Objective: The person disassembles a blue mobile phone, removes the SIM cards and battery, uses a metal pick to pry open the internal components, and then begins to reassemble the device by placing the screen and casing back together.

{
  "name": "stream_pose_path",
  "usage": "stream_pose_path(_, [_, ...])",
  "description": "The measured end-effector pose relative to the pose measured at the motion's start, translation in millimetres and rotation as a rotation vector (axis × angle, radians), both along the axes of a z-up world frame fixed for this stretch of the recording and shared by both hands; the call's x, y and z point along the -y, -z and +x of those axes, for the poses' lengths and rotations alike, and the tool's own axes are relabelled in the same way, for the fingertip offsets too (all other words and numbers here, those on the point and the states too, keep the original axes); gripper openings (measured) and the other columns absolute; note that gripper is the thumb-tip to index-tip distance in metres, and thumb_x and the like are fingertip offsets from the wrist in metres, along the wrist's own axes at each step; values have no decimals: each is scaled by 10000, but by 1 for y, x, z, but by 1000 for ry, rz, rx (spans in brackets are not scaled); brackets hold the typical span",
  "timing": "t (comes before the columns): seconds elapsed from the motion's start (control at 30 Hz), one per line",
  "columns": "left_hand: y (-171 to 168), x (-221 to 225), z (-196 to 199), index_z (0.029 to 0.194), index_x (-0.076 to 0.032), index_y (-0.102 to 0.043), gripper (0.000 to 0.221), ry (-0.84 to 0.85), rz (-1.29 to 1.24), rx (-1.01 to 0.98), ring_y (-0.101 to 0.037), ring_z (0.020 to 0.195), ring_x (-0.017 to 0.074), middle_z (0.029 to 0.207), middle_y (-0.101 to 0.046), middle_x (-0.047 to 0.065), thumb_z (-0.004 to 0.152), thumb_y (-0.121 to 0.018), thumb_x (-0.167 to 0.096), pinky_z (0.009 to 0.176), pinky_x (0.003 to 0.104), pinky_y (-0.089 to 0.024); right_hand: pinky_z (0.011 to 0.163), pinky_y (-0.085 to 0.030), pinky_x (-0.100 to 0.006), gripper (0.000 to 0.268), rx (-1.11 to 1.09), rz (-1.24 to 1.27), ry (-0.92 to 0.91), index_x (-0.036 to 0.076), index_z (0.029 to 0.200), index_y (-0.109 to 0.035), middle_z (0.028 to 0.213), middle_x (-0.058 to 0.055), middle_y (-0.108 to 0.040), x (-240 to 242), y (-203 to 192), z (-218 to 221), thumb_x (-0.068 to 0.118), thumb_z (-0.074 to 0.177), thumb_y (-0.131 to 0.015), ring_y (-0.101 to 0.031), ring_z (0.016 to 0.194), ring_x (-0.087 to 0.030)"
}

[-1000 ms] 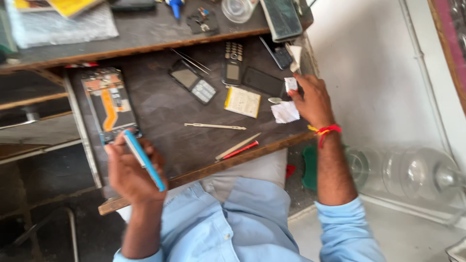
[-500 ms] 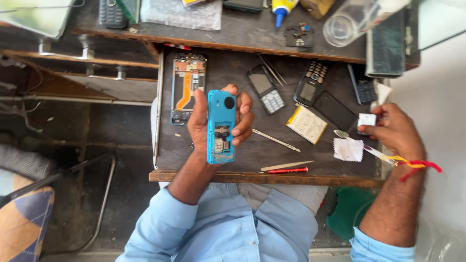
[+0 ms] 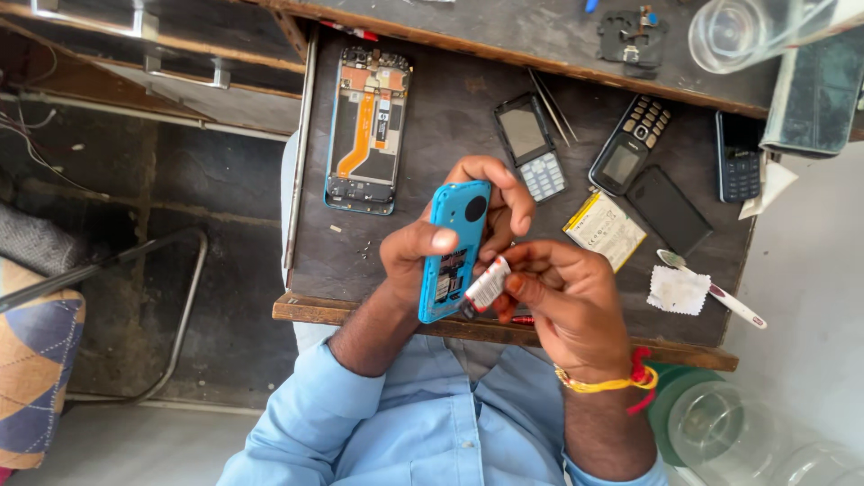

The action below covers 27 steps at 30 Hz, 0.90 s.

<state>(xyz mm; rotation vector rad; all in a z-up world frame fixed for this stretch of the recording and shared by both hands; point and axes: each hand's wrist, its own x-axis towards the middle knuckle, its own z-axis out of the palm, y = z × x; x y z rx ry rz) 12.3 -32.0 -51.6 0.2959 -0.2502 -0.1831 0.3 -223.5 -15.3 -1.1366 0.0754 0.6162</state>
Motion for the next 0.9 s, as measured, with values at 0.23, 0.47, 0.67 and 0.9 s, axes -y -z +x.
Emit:
stream_pose_path(0.23, [6,1,5,1362,-17,-505,529,-92,-38,-101,-495,689,106,1086,-587,180,950,-652,-315,528,212,-435,715,-586,-280,231,-165,122,-9,-110,1176,-622,946,-171,-722,-1,13,12,-7,979,-682,-710,786,-185])
stream_pose_path(0.47, [11,1,1,1315,12,-504,480,-119,-55,-126,-496,697,102,1088,-593,175,971,-637,-294,530,206,-429,628,-576,-260,201,-218,202,-23,-63,1169,-626,990,-210,-713,1,22,9,19,995,-681,-707,761,-189])
stream_pose_path(0.67, [12,-1,3,1359,-14,-509,490,-103,-90,-137,-505,703,137,1096,-591,191,969,-630,-284,527,236,-441,758,-614,-305,192,228,105,105,-68,1120,-629,1111,-252,-683,-2,4,-6,-56,963,-739,-713,887,-233])
stream_pose_path(0.9, [16,-1,4,1308,2,-516,455,-82,-116,-139,-506,700,147,1096,-584,201,973,-623,-287,537,249,-450,819,-628,-263,262,711,-348,305,-72,1144,-636,1143,-249,-686,0,-9,-25,-118,920,-764,-741,995,-214])
